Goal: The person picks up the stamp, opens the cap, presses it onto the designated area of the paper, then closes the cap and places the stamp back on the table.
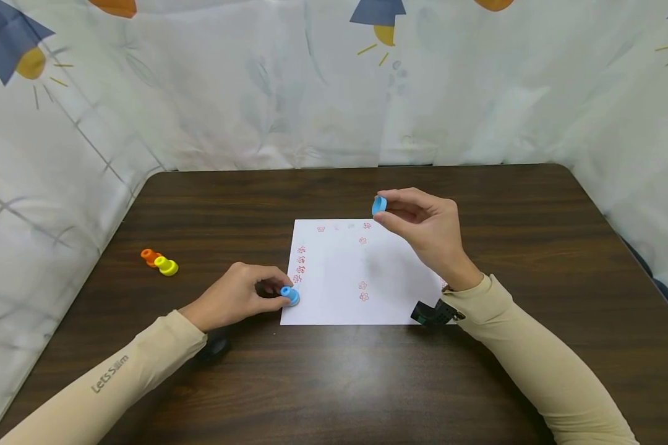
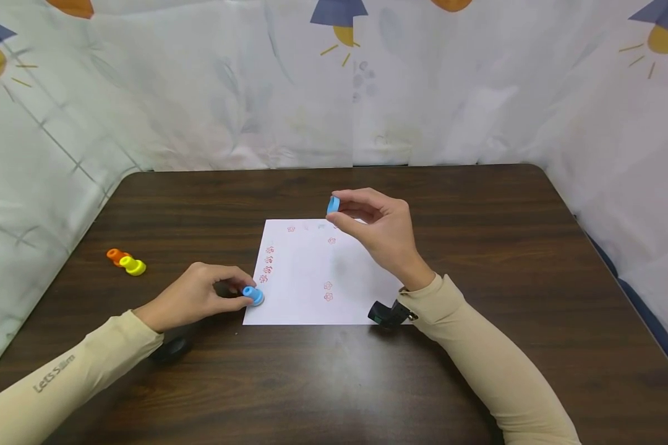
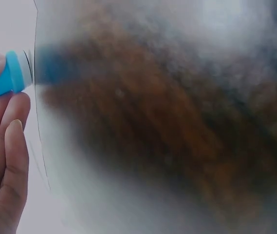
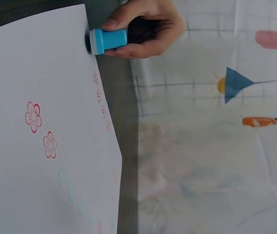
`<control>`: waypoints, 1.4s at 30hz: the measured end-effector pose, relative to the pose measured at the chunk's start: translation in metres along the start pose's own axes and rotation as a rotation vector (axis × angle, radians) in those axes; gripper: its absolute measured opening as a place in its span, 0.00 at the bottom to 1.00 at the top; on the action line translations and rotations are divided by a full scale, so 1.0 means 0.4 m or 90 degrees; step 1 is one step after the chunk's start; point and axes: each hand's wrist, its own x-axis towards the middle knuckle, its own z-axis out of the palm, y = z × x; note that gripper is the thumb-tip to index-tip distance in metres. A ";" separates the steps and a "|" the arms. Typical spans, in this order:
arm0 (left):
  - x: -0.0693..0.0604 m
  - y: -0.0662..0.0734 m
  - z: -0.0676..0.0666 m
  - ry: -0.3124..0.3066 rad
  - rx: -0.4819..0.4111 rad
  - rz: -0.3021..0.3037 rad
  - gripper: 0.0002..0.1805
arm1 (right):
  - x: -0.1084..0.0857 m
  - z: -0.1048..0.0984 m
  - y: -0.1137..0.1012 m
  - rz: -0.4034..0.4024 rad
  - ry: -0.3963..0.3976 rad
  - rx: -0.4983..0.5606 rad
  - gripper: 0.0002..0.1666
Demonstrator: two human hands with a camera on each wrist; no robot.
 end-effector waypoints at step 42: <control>0.018 0.040 -0.001 -0.041 0.096 0.004 0.09 | -0.001 0.000 -0.004 -0.014 -0.003 -0.024 0.19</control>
